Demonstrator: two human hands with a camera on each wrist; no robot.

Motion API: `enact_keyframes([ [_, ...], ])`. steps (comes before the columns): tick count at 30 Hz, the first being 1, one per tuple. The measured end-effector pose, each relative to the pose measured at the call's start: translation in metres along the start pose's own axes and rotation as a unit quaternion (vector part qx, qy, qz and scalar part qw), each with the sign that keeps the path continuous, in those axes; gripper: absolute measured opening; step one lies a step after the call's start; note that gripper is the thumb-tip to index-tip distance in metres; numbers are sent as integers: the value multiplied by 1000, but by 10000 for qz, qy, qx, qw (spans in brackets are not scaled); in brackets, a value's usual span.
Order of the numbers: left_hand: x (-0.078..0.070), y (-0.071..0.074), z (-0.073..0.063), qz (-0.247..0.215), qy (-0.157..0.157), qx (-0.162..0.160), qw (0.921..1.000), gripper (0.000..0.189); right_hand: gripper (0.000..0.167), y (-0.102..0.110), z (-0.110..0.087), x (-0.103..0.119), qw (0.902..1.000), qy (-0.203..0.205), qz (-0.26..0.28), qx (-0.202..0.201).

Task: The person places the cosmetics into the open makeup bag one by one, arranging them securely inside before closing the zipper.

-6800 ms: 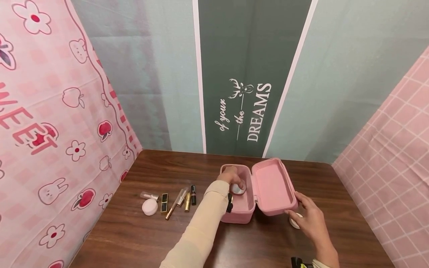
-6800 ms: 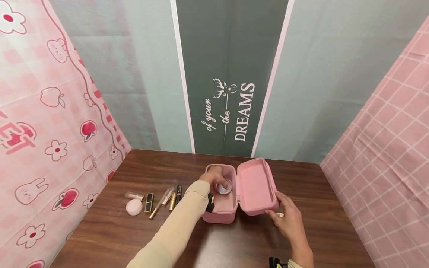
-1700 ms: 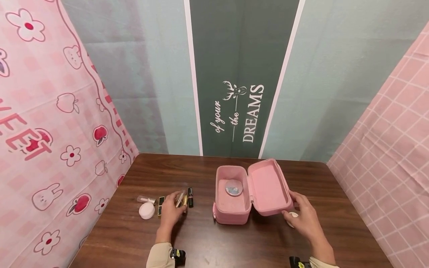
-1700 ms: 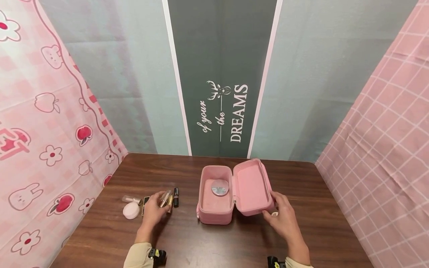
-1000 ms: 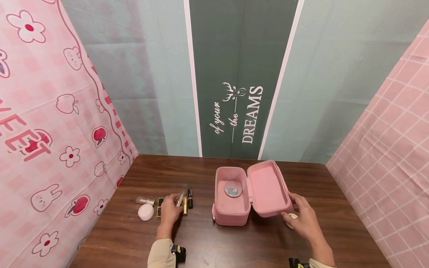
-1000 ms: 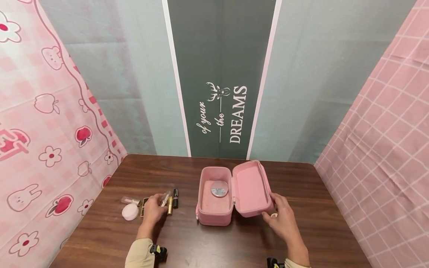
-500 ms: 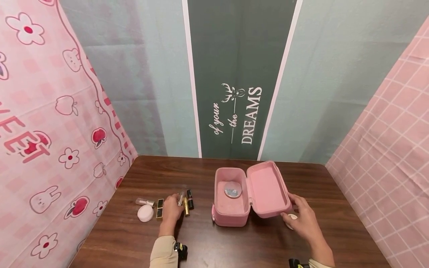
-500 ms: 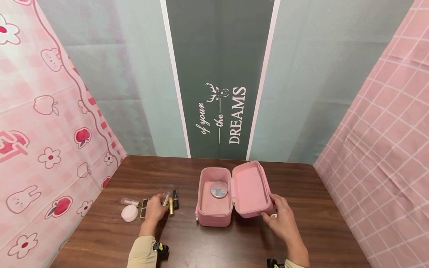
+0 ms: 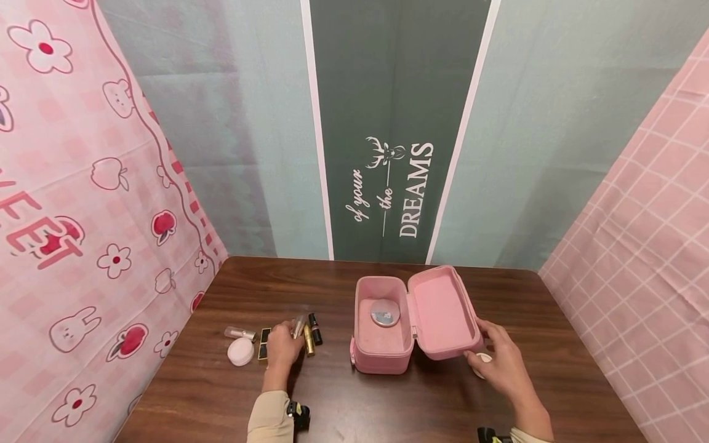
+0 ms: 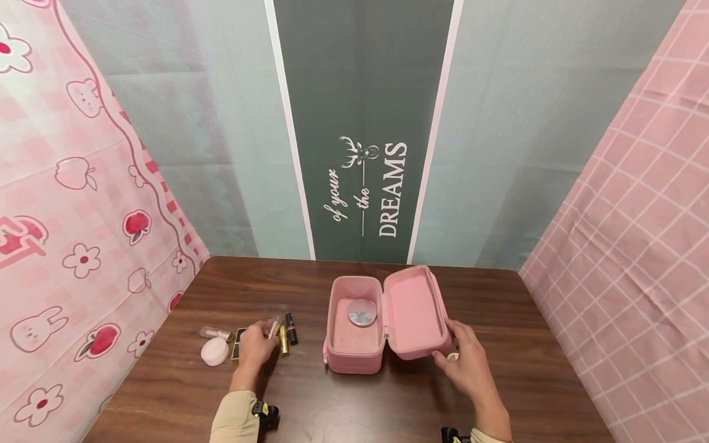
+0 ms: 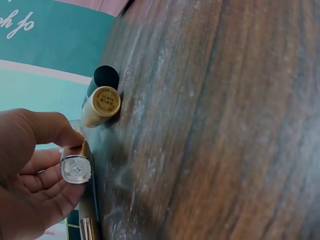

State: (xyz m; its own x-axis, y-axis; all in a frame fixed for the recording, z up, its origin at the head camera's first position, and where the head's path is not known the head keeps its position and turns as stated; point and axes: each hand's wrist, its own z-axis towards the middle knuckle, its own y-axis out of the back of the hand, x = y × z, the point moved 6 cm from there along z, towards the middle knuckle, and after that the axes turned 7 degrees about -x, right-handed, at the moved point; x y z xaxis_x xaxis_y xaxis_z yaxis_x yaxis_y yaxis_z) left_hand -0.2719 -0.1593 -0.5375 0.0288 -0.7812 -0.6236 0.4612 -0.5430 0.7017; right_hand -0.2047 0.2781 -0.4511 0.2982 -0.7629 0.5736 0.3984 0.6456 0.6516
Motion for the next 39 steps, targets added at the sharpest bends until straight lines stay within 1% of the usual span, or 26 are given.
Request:
enact_keyframes([
  [3, 1, 3, 0, -154, 183, -137, 9996, 34, 67, 0, 0, 0, 10000, 30, -4, -40],
  [7, 1, 10, -2, -427, 426, -482, 9970, 34, 67, 0, 0, -1, 10000, 49, 10, -65],
  [10, 0, 16, -3, -625, 490, -768, 9939, 34, 67, 0, 0, -1, 10000, 49, 27, -65],
  [12, 0, 19, -3, -723, 508, -869, 9923, 34, 67, -1, 1, -1, 10000, 50, 43, -70],
  [18, -1, 22, -3, -856, 519, -993, 9900, 34, 67, -2, 1, -2, 10000, 46, 61, -59],
  [23, -1, 21, -3, -878, 501, -992, 9899, 34, 67, -2, 1, -2, 9999, 13, 96, -45],
  [27, -1, 20, -4, -839, 583, -942, 9903, 33, 67, -3, 1, -1, 9999, 33, 116, -61],
  [35, -10, 19, -8, -946, 804, -469, 9912, 29, 67, -1, -2, -1, 9999, 3, 76, -111],
  [39, -16, 19, -9, -1010, 803, -323, 9911, 29, 67, -1, -1, -1, 9999, -16, 115, -80],
])
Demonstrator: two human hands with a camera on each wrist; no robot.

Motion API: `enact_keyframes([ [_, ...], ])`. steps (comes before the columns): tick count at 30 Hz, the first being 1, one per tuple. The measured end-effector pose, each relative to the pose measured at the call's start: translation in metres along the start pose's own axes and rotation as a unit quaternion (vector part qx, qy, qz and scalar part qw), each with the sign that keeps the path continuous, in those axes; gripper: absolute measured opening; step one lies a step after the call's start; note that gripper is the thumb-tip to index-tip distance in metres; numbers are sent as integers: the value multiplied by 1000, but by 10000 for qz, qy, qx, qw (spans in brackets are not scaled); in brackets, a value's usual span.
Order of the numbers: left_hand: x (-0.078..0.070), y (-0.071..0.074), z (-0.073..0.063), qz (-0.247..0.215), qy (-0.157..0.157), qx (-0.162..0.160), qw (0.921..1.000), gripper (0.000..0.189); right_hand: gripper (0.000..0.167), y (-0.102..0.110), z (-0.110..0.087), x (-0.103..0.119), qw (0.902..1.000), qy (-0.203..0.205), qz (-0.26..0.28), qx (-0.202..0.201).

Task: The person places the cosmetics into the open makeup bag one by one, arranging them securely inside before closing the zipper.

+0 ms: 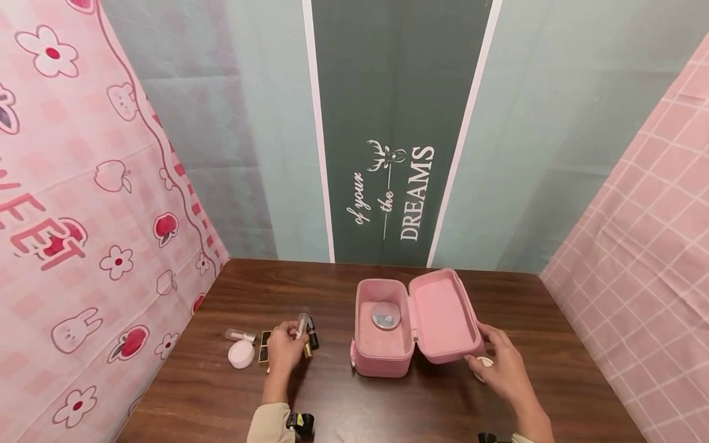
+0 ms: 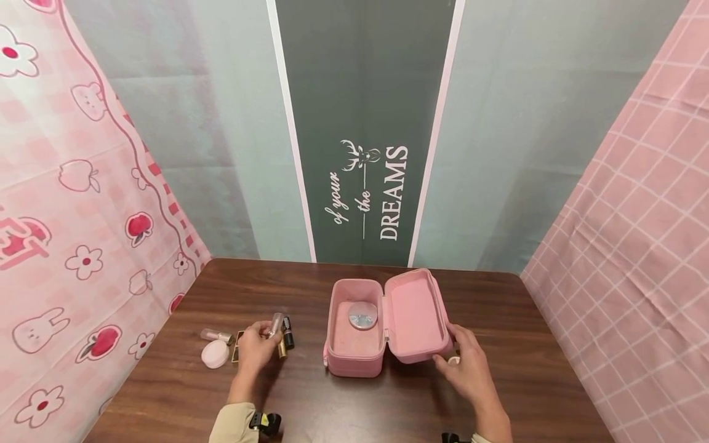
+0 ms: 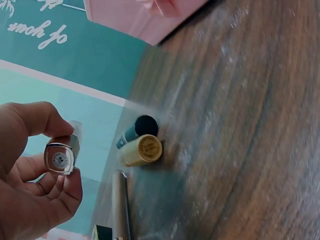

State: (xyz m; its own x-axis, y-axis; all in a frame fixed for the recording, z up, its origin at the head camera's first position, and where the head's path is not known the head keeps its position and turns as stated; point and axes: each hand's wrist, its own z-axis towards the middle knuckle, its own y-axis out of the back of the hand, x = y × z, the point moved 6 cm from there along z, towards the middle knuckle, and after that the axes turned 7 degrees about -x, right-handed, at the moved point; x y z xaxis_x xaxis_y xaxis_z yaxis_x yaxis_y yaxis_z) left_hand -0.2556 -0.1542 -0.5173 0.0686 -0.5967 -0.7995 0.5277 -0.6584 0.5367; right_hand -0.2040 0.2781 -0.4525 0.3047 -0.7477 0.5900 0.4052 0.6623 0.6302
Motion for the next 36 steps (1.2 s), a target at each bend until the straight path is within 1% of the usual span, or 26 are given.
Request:
enact_keyframes([
  [3, -2, -1, -2, -55, -13, 87, 9999, 30, 67, -1, -1, 0, 10000, 2, -4, 5],
  [6, -5, -1, -4, -151, -46, 92, 9998, 31, 67, -1, -1, 1, 10000, 24, -5, -2],
  [10, -14, -1, -4, -237, -141, 9, 9996, 30, 67, -1, -1, 1, 10000, 51, -25, -27],
  [16, -25, -2, -4, -200, -218, -130, 9995, 30, 67, -1, -1, 1, 9999, 93, -87, -51],
  [27, -42, -4, -8, -148, -316, -65, 9994, 28, 67, -1, -3, 1, 9999, 97, -79, -79],
  [31, -47, -7, -8, -216, -308, -48, 9993, 27, 67, 0, -3, 1, 9999, 103, -84, -93],
  [36, -57, -8, -8, -335, -351, 88, 9988, 26, 67, 1, -2, 0, 9999, 95, -41, -86],
])
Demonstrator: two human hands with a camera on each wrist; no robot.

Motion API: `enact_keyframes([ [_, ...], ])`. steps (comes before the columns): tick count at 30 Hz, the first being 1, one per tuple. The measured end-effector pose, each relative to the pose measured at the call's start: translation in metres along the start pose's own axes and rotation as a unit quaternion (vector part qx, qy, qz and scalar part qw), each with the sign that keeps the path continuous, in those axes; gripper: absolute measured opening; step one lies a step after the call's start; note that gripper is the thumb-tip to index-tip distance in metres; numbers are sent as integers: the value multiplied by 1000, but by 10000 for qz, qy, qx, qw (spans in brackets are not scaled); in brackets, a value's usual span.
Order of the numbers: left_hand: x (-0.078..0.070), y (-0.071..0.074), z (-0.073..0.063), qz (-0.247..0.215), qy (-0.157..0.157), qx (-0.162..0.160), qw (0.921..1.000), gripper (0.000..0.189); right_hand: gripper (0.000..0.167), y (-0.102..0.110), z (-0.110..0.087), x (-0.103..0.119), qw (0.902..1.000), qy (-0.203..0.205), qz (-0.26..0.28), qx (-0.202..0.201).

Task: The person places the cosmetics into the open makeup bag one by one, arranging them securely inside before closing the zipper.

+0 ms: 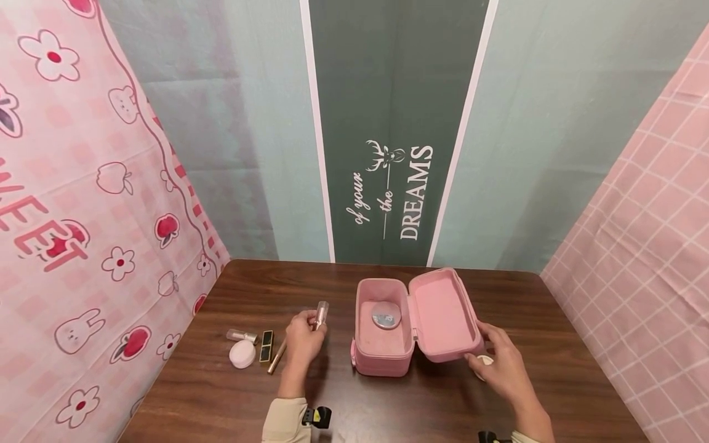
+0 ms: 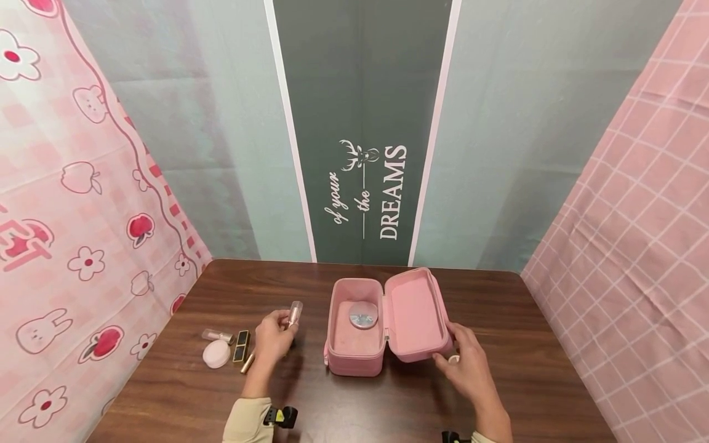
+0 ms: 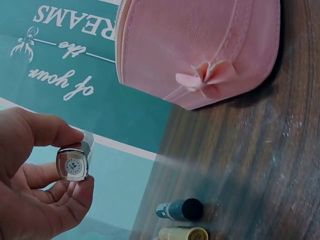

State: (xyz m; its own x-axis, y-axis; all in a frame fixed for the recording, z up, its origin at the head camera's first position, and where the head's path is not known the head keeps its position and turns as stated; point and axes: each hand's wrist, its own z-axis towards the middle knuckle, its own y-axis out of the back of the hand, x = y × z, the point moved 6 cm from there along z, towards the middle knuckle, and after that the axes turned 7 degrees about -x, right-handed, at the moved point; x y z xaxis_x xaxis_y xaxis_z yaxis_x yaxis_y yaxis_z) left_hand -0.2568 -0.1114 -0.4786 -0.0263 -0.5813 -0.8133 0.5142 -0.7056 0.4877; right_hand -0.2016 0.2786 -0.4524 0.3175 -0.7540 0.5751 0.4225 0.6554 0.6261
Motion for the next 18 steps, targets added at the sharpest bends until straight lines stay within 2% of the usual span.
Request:
enact_keyframes([
  [8, -9, -4, 0, 7, -53, 113, 9999, 25, 67, 0, 1, 0, 10000, -44, 14, 20],
  [18, -20, -11, 1, -92, 97, 100, 9999, 27, 68, 0, 2, 0, 10000, -62, 14, 51],
])
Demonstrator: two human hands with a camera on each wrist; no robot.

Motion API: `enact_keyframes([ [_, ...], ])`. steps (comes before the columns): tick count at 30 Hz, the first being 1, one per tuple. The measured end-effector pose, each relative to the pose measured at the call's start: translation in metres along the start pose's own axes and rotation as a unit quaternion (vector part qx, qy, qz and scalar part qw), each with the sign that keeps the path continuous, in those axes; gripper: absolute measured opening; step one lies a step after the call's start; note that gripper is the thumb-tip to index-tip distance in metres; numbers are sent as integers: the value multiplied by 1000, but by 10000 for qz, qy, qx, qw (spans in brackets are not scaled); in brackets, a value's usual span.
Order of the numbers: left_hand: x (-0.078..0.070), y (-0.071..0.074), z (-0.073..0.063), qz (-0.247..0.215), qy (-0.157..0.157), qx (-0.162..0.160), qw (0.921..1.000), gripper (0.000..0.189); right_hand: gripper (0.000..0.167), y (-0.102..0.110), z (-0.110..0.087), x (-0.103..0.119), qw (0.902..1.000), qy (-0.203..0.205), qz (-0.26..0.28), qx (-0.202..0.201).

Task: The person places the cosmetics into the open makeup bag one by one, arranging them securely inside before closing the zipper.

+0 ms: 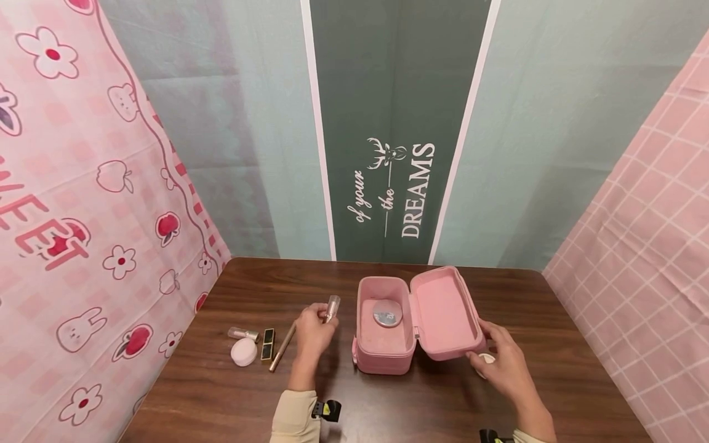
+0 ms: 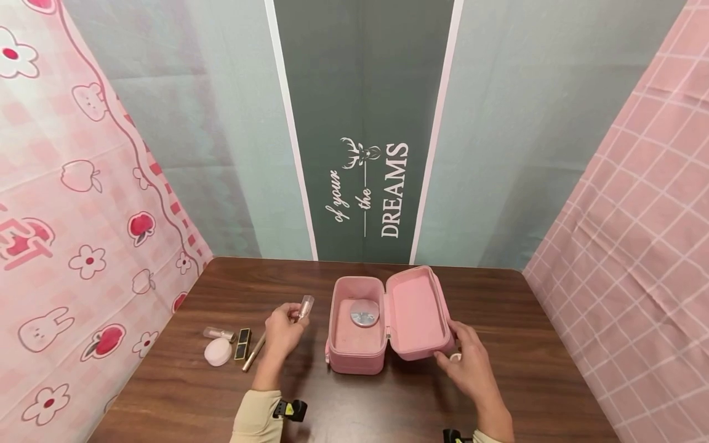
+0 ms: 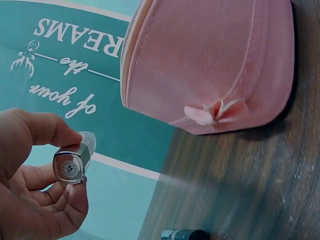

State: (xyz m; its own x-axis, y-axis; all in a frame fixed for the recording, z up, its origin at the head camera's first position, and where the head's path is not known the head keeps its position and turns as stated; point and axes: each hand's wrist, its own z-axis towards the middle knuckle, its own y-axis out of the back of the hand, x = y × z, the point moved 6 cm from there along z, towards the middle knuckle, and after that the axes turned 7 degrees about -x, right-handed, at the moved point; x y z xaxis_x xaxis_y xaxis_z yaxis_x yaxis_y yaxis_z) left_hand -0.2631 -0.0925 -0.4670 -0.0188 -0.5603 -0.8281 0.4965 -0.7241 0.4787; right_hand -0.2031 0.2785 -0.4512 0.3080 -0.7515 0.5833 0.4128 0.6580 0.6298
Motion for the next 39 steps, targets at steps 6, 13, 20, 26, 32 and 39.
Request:
enact_keyframes([
  [6, -6, -4, 1, -195, -6, -198, 9996, 29, 67, 1, 1, 1, 10000, -10, -66, 19],
  [13, -12, -9, 2, 10, 207, -286, 9994, 28, 68, 2, 1, 0, 9999, -2, -117, 32],
  [20, -19, -13, 5, 25, 266, -132, 9996, 28, 67, 1, 2, 1, 9999, 5, -119, 53],
  [26, -21, -16, 7, 103, 352, 121, 9993, 29, 67, 1, 1, 2, 9999, 16, -121, 89],
  [32, -24, -18, 9, 209, 397, 456, 9980, 33, 67, 1, 2, 3, 9998, -53, -141, 159],
  [39, -31, -21, 13, 338, 506, 907, 9940, 28, 67, 1, 3, 2, 9996, -80, -178, 181],
])
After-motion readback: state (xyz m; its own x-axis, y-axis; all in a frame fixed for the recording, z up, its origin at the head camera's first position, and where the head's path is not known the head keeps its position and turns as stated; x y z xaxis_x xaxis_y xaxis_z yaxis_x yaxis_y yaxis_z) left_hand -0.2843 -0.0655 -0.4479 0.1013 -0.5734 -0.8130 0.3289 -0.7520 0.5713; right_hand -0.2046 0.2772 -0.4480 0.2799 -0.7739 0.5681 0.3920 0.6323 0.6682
